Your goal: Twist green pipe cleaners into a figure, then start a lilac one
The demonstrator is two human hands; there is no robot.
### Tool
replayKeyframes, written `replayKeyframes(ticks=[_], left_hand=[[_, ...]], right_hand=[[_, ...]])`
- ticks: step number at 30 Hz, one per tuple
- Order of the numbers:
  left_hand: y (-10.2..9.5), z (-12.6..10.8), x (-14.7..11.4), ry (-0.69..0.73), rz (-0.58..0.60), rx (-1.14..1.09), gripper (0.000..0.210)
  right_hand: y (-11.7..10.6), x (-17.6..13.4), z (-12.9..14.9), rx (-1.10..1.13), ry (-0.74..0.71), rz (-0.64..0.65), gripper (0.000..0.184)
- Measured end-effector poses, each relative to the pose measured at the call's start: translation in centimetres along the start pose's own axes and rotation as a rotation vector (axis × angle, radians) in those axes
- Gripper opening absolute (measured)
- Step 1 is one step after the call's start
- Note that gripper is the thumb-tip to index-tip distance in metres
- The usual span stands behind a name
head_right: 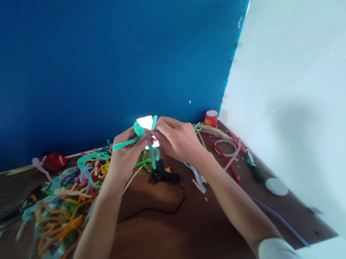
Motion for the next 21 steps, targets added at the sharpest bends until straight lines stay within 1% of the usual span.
replayKeyframes(ticks=[2, 3, 5, 6, 8, 9, 10, 11, 13, 15, 16, 17, 19, 21], left_hand=[[0.0, -0.4, -0.1, 0.032, -0.042, 0.168, 0.011], [0.0, -0.8, -0.2, 0.066, -0.070, 0.263, 0.010], [0.1, -1.5, -0.4, 0.162, -0.104, 0.427, 0.011], [0.3, -1.8, -0.5, 0.211, -0.102, 0.478, 0.012], [0.4, -2.1, -0.5, 0.255, -0.088, 0.507, 0.013], [0.4, -2.0, -0.5, 0.234, -0.090, 0.483, 0.012], [0.3, -1.8, -0.4, 0.192, -0.099, 0.435, 0.011], [0.1, -1.4, -0.3, 0.133, -0.113, 0.371, 0.011], [-0.3, -0.3, -0.1, 0.013, -0.137, 0.208, 0.013], [-0.5, 0.8, 0.1, -0.055, -0.161, 0.035, 0.018], [-0.6, 1.2, 0.1, -0.071, -0.177, -0.052, 0.020], [-0.6, 1.6, 0.2, -0.084, -0.181, -0.126, 0.021], [-0.4, 1.9, 0.3, -0.103, -0.164, -0.232, 0.022], [-0.3, 1.9, 0.3, -0.121, -0.134, -0.278, 0.023]], right_hand=[[0.5, 0.2, 0.0, 0.085, 0.091, -0.009, 0.022], [0.8, 0.3, -0.1, 0.186, 0.142, -0.016, 0.024], [1.6, 0.3, -0.4, 0.498, 0.239, -0.014, 0.030], [2.0, 0.3, -0.6, 0.677, 0.286, 0.003, 0.032], [2.7, 0.3, -0.8, 0.976, 0.363, 0.055, 0.035], [2.9, 0.3, -0.9, 1.057, 0.389, 0.077, 0.036], [2.9, 0.2, -1.0, 1.082, 0.404, 0.089, 0.037], [2.8, 0.2, -1.1, 1.052, 0.401, 0.080, 0.036], [2.2, 0.3, -1.2, 0.865, 0.349, 0.006, 0.031], [1.6, 0.2, -1.2, 0.608, 0.253, -0.104, 0.020], [1.3, 0.1, -1.1, 0.484, 0.189, -0.145, 0.019], [1.1, 0.0, -1.0, 0.374, 0.120, -0.171, 0.021], [1.0, -0.2, -0.8, 0.209, -0.012, -0.172, 0.029], [1.1, -0.3, -0.8, 0.102, -0.106, -0.131, 0.032]])
Point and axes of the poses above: each hand's wrist, its own x-axis towards the middle knuckle, its own y-axis out of the palm, z = x × y, the point moved 3 cm from there along x, towards the middle knuckle, and after that the axes turned 12 degrees about z, right-handed, at the moved point
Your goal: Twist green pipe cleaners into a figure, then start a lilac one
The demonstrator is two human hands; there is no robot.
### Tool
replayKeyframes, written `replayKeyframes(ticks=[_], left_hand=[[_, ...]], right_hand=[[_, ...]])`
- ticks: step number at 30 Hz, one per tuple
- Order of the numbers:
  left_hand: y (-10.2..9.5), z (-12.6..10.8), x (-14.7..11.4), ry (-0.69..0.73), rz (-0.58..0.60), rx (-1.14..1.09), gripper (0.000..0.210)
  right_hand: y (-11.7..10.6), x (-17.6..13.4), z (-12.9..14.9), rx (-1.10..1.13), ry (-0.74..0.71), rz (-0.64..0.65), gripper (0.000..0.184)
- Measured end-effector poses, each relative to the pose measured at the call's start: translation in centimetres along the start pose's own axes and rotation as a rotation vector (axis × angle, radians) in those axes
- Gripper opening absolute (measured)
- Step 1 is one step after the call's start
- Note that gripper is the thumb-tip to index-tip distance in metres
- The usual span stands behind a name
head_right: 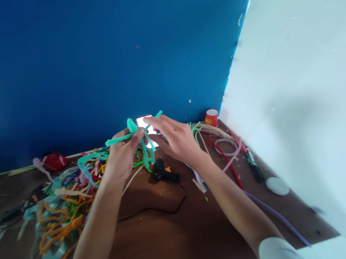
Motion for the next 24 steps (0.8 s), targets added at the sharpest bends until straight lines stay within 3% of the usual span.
replayKeyframes(ticks=[5, 7, 9, 12, 15, 18, 24], left_hand=[[0.1, -0.5, -0.2, 0.003, 0.022, 0.051, 0.024], [0.2, -0.9, -0.2, 0.040, 0.056, 0.174, 0.021], [0.3, -1.3, -0.3, 0.105, 0.072, 0.361, 0.016], [0.8, -2.0, -0.7, 0.265, 0.030, 0.670, 0.011], [1.5, -2.4, -0.9, 0.404, 0.042, 0.830, 0.011], [1.5, -2.4, -0.8, 0.384, 0.068, 0.779, 0.011], [0.0, -1.3, -0.2, 0.189, 0.010, 0.543, 0.014]], right_hand=[[0.1, 0.0, -0.1, -0.153, -0.049, 0.054, 0.020], [0.2, 0.2, 0.0, -0.183, 0.009, 0.042, 0.013], [0.4, 0.3, 0.1, -0.137, 0.108, 0.016, 0.018], [0.9, 0.4, 0.0, 0.178, 0.301, 0.003, 0.028], [1.5, 0.4, -0.3, 0.598, 0.459, 0.036, 0.035], [1.4, 0.3, -0.3, 0.728, 0.521, 0.006, 0.038], [0.8, 0.6, 0.1, 0.528, 0.428, 0.066, 0.029]])
Point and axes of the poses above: each hand's wrist, its own x-axis towards the middle knuckle, its own y-axis out of the palm, z = x × y, the point moved 3 cm from there along x, towards the middle knuckle, and after that the axes turned 12 degrees about z, right-handed, at the moved point
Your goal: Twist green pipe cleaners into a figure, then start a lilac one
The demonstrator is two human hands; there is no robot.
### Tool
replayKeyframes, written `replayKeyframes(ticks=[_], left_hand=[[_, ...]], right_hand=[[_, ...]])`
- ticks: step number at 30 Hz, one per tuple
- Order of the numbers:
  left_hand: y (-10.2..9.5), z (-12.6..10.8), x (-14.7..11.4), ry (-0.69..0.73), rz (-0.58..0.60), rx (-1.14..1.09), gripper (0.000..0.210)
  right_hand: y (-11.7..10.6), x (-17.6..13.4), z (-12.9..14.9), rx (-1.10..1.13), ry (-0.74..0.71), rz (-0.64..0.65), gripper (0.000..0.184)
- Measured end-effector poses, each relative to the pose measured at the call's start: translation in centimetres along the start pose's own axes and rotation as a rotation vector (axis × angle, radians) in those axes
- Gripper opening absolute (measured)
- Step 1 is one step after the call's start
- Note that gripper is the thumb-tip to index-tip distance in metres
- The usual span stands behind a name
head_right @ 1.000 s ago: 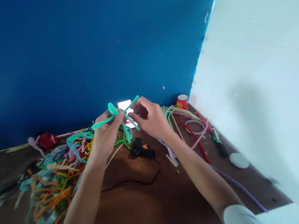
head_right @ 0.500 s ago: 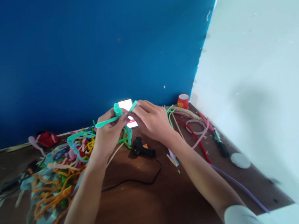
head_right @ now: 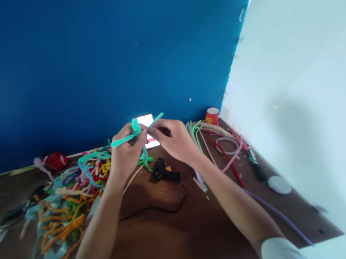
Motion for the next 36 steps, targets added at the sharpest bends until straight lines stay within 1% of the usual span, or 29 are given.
replayKeyframes(ticks=[2, 4, 5, 7, 9, 10, 12, 16, 18, 20, 21, 23, 25, 27, 28, 30, 32, 34, 36], left_hand=[[-0.1, 0.9, 0.0, -0.089, -0.011, -0.120, 0.020], [-0.1, 1.6, 0.0, -0.151, -0.005, -0.245, 0.025], [-0.1, 1.8, 0.0, -0.165, 0.005, -0.294, 0.027], [-0.1, 1.9, 0.0, -0.170, 0.026, -0.347, 0.030], [-0.1, 1.7, 0.0, -0.169, 0.039, -0.366, 0.032], [-0.1, 1.6, 0.0, -0.170, 0.047, -0.375, 0.032], [-0.1, 1.3, -0.1, -0.170, 0.063, -0.398, 0.033], [0.1, 0.6, -0.2, -0.185, 0.116, -0.394, 0.032], [0.2, 0.2, -0.2, -0.156, 0.146, -0.339, 0.029], [0.2, -0.4, -0.2, -0.076, 0.139, -0.200, 0.024], [0.2, -0.6, -0.2, -0.024, 0.116, -0.100, 0.022], [0.3, -1.2, -0.4, 0.083, 0.059, 0.110, 0.019], [0.7, -1.5, -0.5, 0.167, 0.014, 0.278, 0.015], [1.1, -1.7, -0.7, 0.204, -0.002, 0.370, 0.012], [1.2, -1.8, -0.7, 0.202, -0.007, 0.387, 0.011], [1.2, -1.7, -0.6, 0.158, -0.016, 0.346, 0.012], [0.9, -1.3, -0.4, 0.071, -0.008, 0.188, 0.013], [0.6, -0.7, -0.3, -0.032, 0.005, -0.027, 0.016], [0.3, -0.1, -0.2, -0.120, 0.011, -0.188, 0.026]], right_hand=[[-0.5, -0.1, 0.4, -0.099, -0.083, -0.021, 0.019], [-1.0, -0.2, 0.7, -0.223, -0.199, -0.034, 0.011], [-1.2, -0.3, 0.8, -0.295, -0.259, -0.022, 0.012], [-1.3, -0.4, 0.8, -0.433, -0.355, 0.037, 0.021], [-1.3, -0.5, 0.5, -0.529, -0.414, 0.106, 0.028], [-1.3, -0.5, 0.3, -0.556, -0.429, 0.127, 0.030], [-1.4, -0.5, 0.0, -0.589, -0.450, 0.126, 0.029], [-1.3, -0.6, 0.2, -0.653, -0.463, 0.061, 0.016], [-1.2, -0.5, 0.5, -0.670, -0.414, 0.018, 0.015], [-1.0, -0.2, 0.6, -0.613, -0.311, -0.015, 0.023], [-0.9, -0.1, 0.5, -0.536, -0.250, -0.016, 0.028], [-0.6, 0.2, -0.1, -0.261, -0.120, 0.034, 0.036], [-0.1, 0.4, -0.9, 0.098, 0.018, 0.112, 0.041], [0.3, 0.4, -1.6, 0.389, 0.134, 0.152, 0.042], [0.4, 0.4, -1.8, 0.476, 0.164, 0.144, 0.041], [0.4, 0.3, -1.9, 0.549, 0.171, 0.112, 0.040], [0.3, 0.3, -1.7, 0.537, 0.143, 0.105, 0.038], [0.1, 0.4, -1.4, 0.455, 0.078, 0.101, 0.032], [-0.5, 0.5, -1.1, 0.282, -0.041, 0.050, 0.022]])
Point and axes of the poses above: each hand's wrist, its own x-axis towards the middle knuckle, its own y-axis out of the palm, z = x × y, the point moved 3 cm from there along x, towards the middle knuckle, and after that the axes turned 12 degrees about z, right-handed, at the moved point
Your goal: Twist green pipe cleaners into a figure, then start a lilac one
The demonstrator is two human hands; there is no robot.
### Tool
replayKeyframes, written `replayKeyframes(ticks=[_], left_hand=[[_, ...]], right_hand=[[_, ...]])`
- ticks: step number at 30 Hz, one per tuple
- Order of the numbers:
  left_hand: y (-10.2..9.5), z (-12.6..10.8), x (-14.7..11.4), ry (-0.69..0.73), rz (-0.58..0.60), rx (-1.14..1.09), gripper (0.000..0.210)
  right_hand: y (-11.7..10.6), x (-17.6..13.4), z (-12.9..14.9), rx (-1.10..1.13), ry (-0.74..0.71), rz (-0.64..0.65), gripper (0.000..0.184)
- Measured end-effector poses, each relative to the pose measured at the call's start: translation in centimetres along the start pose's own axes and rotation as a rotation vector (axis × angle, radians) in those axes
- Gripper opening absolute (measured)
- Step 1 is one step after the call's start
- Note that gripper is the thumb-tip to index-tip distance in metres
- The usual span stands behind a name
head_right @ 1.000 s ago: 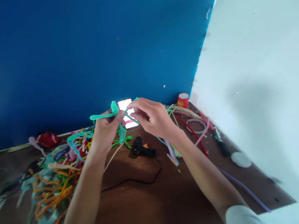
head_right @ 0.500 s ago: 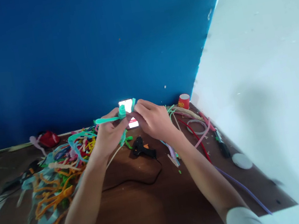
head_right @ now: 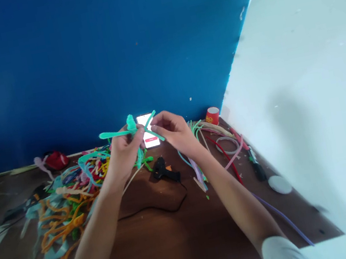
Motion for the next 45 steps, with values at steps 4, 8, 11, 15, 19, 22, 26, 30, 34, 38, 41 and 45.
replayKeyframes(ticks=[4, 8, 11, 15, 19, 22, 26, 30, 34, 38, 41, 45], left_hand=[[-0.2, 0.9, 0.2, -0.083, 0.032, -0.079, 0.045], [0.1, 0.7, 0.2, -0.035, 0.055, -0.034, 0.035], [0.4, 0.0, 0.2, 0.028, 0.036, 0.114, 0.017], [1.0, -1.0, -0.3, 0.234, -0.072, 0.483, 0.009], [1.8, -1.0, -0.8, 0.344, -0.083, 0.686, 0.009], [1.5, -0.7, -0.6, 0.296, -0.109, 0.567, 0.010], [0.8, -0.3, 0.0, 0.129, 0.022, 0.179, 0.015], [0.6, 0.1, 0.0, -0.011, 0.056, 0.044, 0.022], [0.5, 0.9, 0.2, -0.054, 0.016, 0.023, 0.032], [0.1, 1.7, 0.4, -0.025, -0.022, 0.009, 0.035], [0.0, 2.0, 0.4, -0.046, 0.011, 0.004, 0.041], [0.2, 1.5, 0.3, -0.027, 0.055, 0.024, 0.044]], right_hand=[[-0.7, -0.2, 0.7, -0.476, -0.271, 0.014, 0.025], [-0.6, -0.3, 0.6, -0.686, -0.351, 0.051, 0.015], [-0.2, -0.4, 0.8, -0.777, -0.284, -0.026, 0.025], [0.1, -0.4, 0.8, -0.586, -0.062, -0.086, 0.041], [0.5, -0.5, 0.2, -0.154, 0.079, -0.101, 0.045], [0.4, -0.5, 0.2, -0.125, 0.068, -0.151, 0.046], [0.3, -0.3, 0.3, -0.161, 0.069, -0.079, 0.048], [-0.2, -0.4, 1.0, -0.340, -0.053, -0.189, 0.036], [-0.4, -0.8, 1.7, -0.608, -0.225, -0.201, 0.025], [-0.2, -1.0, 1.6, -0.900, -0.288, 0.090, 0.028], [-0.3, -1.1, 1.2, -0.978, -0.305, 0.171, 0.031], [-0.3, -1.0, 1.0, -0.966, -0.287, 0.139, 0.020]])
Point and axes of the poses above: each hand's wrist, its own x-axis towards the middle knuckle, its own y-axis out of the palm, z = x × y, the point moved 3 cm from there along x, towards the middle knuckle, and after that the axes turned 12 degrees about z, right-handed, at the moved point
